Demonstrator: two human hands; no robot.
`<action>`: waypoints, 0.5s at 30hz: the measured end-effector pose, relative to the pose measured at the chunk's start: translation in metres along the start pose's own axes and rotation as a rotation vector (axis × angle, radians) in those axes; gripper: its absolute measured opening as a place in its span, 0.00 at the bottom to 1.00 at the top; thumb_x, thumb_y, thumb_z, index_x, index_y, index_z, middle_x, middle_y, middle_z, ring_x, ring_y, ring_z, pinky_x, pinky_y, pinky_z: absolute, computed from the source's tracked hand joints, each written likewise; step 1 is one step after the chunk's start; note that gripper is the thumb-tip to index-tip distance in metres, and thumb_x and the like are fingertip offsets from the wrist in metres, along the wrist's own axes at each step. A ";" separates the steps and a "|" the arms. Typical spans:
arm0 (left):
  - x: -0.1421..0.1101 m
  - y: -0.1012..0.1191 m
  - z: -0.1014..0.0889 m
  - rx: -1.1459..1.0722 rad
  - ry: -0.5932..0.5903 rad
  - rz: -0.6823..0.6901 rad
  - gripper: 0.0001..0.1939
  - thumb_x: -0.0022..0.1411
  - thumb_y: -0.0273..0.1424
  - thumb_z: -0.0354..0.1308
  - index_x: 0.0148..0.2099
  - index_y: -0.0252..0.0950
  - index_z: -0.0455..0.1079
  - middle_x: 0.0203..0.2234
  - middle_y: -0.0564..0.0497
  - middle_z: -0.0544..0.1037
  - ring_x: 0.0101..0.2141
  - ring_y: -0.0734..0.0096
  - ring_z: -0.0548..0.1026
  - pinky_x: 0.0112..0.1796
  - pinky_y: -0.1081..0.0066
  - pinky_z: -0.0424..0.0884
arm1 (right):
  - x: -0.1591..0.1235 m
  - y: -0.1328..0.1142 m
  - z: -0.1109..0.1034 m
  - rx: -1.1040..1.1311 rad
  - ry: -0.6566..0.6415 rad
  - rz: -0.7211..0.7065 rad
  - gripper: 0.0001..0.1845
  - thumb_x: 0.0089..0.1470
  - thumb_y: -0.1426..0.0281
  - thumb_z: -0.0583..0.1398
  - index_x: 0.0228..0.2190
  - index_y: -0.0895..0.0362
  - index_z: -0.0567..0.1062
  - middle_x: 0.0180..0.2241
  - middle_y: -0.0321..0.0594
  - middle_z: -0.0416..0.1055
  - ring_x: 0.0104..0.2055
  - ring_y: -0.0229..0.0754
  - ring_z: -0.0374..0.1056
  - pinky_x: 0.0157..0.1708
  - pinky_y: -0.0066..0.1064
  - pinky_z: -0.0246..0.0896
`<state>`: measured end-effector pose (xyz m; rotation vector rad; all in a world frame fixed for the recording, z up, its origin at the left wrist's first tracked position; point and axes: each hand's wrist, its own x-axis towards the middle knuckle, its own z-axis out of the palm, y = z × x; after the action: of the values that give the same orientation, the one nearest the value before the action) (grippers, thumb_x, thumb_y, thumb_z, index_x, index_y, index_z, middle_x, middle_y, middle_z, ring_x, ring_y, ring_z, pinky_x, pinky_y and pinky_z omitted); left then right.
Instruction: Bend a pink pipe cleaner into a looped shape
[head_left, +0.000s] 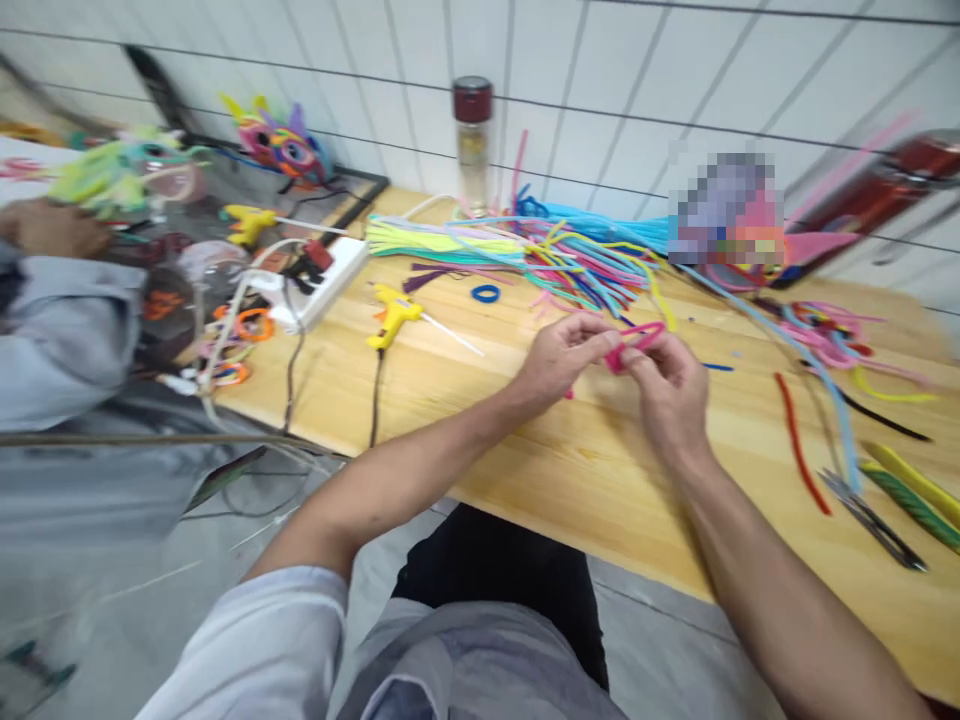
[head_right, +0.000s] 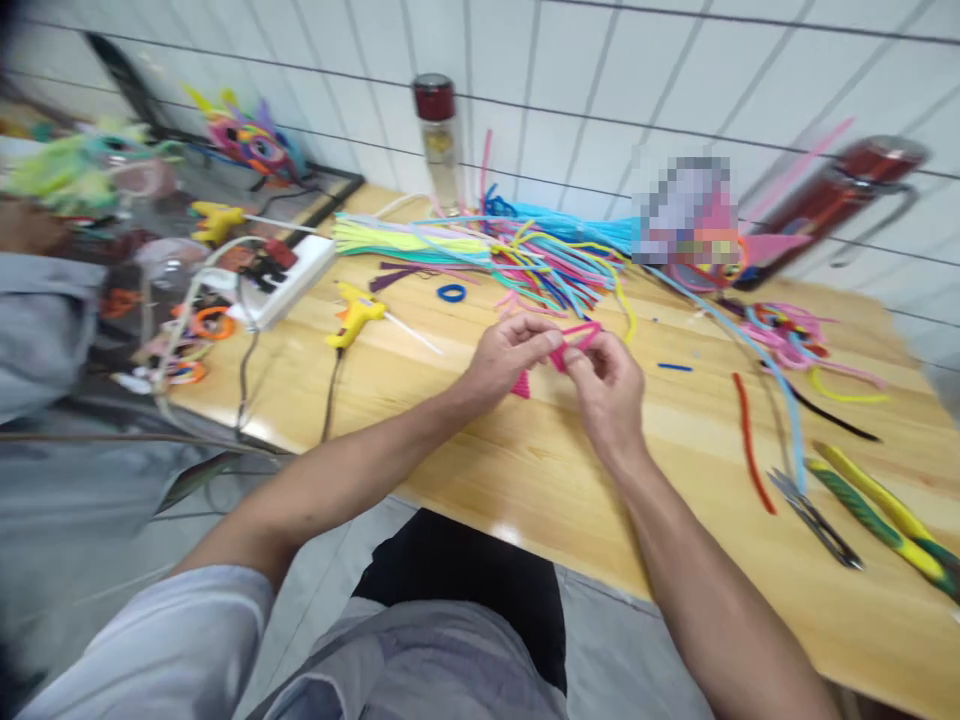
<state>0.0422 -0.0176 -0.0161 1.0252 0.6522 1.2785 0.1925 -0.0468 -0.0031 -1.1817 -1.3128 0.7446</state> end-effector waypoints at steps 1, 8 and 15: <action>0.000 0.000 0.000 -0.015 -0.004 -0.012 0.21 0.57 0.44 0.79 0.39 0.35 0.77 0.31 0.53 0.81 0.34 0.74 0.77 0.42 0.69 0.74 | 0.001 0.000 0.000 0.004 0.018 0.009 0.14 0.51 0.57 0.74 0.29 0.52 0.79 0.28 0.35 0.78 0.30 0.42 0.71 0.36 0.36 0.68; -0.001 0.004 0.002 -0.111 -0.075 -0.072 0.21 0.56 0.44 0.80 0.39 0.35 0.77 0.34 0.52 0.81 0.36 0.73 0.77 0.47 0.67 0.73 | 0.003 -0.002 0.007 0.041 0.089 0.031 0.12 0.40 0.63 0.74 0.26 0.54 0.81 0.27 0.42 0.82 0.28 0.44 0.73 0.34 0.38 0.70; 0.002 -0.005 -0.001 -0.105 -0.072 -0.053 0.25 0.55 0.49 0.80 0.39 0.35 0.77 0.33 0.52 0.80 0.37 0.72 0.77 0.49 0.63 0.73 | 0.005 0.001 0.003 0.028 0.109 0.064 0.11 0.39 0.63 0.72 0.27 0.53 0.79 0.25 0.37 0.80 0.26 0.43 0.73 0.35 0.39 0.69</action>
<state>0.0440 -0.0152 -0.0209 0.9572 0.5480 1.2116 0.1904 -0.0411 -0.0032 -1.2297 -1.1755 0.7323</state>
